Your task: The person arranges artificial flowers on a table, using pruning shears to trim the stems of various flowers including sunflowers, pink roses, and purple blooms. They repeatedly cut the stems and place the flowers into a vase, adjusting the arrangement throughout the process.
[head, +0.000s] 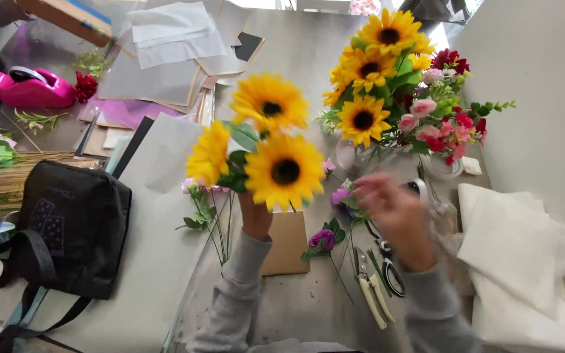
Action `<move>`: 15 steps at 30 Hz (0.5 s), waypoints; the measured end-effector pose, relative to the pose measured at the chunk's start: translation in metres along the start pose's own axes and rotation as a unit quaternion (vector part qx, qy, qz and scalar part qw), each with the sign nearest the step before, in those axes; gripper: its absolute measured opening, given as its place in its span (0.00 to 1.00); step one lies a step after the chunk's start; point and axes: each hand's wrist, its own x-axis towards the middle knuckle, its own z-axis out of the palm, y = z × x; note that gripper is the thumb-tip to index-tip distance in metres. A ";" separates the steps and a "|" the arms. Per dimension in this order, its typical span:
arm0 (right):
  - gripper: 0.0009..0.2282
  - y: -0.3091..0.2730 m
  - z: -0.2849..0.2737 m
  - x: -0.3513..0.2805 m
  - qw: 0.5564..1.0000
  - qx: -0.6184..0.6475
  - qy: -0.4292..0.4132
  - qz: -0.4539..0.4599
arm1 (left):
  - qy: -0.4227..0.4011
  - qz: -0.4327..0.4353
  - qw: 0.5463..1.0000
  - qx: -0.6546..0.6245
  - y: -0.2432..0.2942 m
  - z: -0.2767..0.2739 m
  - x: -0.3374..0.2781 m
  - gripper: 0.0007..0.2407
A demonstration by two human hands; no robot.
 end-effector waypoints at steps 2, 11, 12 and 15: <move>0.13 0.043 0.034 -0.031 0.997 -0.040 -0.062 0.022 | -0.030 0.077 0.995 -0.059 -0.006 0.006 -0.016 0.14; 0.12 0.099 0.051 -0.067 0.998 -0.018 -0.037 0.040 | -0.104 0.174 0.973 -0.114 -0.020 0.005 -0.059 0.15; 0.12 0.104 0.055 -0.070 0.998 -0.015 -0.036 0.041 | -0.102 0.172 0.973 -0.113 -0.023 0.005 -0.059 0.15; 0.12 0.119 0.064 -0.079 0.999 -0.005 -0.034 0.042 | -0.088 0.138 0.968 -0.191 -0.031 0.003 -0.058 0.13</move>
